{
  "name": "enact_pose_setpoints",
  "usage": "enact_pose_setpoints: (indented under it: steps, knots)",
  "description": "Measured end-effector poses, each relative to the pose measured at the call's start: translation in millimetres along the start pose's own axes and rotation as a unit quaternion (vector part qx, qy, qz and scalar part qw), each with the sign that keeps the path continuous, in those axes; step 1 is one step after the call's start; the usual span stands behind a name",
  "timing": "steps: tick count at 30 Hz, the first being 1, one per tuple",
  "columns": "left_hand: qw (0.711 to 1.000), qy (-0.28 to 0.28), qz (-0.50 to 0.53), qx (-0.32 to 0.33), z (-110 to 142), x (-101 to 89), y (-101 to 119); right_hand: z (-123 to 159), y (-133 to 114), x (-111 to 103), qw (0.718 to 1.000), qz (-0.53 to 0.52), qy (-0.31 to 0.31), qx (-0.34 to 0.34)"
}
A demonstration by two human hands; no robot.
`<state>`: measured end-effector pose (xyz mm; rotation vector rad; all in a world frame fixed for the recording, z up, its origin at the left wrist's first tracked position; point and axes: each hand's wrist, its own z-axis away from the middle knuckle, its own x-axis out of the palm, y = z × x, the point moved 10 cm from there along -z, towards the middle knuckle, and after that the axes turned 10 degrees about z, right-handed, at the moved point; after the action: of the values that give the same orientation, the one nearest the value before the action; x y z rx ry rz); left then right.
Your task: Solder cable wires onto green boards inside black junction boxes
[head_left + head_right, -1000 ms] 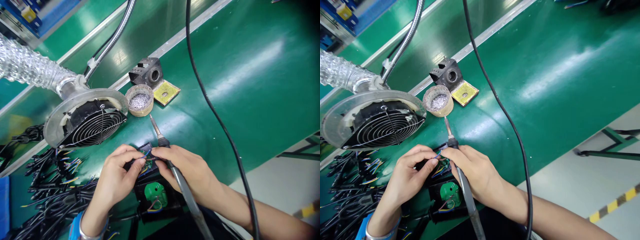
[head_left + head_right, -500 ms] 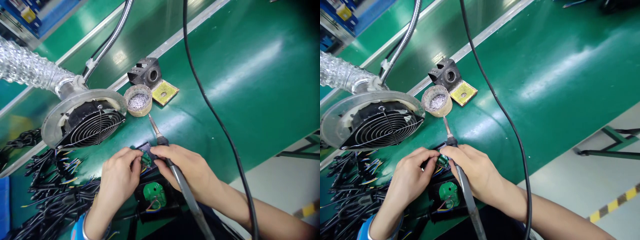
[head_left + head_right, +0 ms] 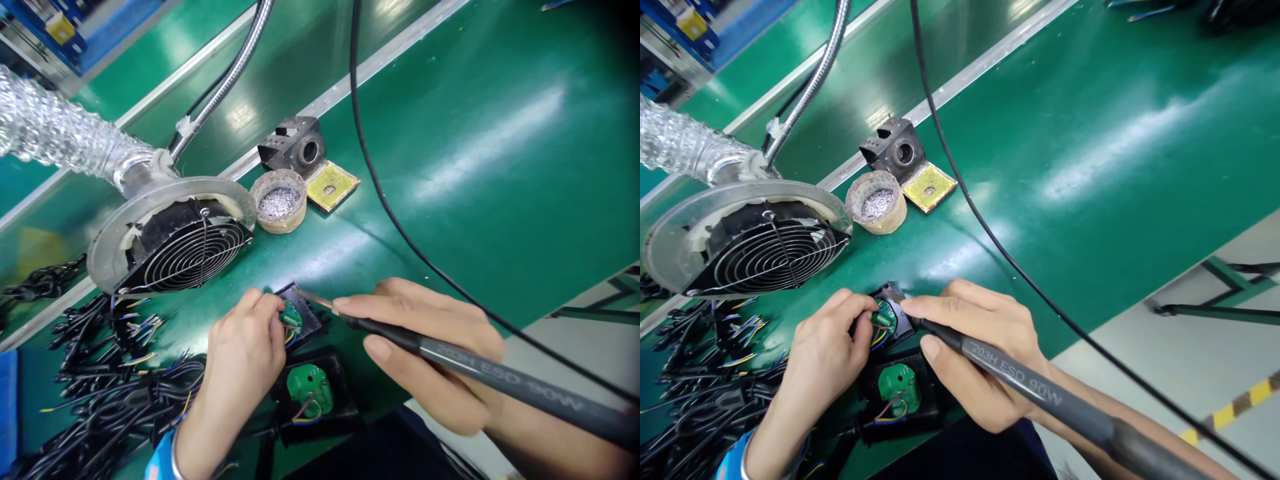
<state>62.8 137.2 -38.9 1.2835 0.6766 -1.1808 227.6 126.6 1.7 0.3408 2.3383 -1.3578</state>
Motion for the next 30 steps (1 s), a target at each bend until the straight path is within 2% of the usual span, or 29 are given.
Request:
enact_pose_setpoints:
  steps: [10,17,30]
  knots:
    - [1.000,0.020,0.009,0.010,1,-2.0,-2,-2,9,17,0.998,-0.063,-0.032,0.005]
    - [0.999,0.015,0.031,-0.001,-1,-1.3,-6,0,10,16,0.998,-0.055,-0.021,-0.001]
    - [1.000,0.013,0.011,0.005,-1,-1.3,-5,1,7,18,0.998,-0.050,-0.038,-0.018]
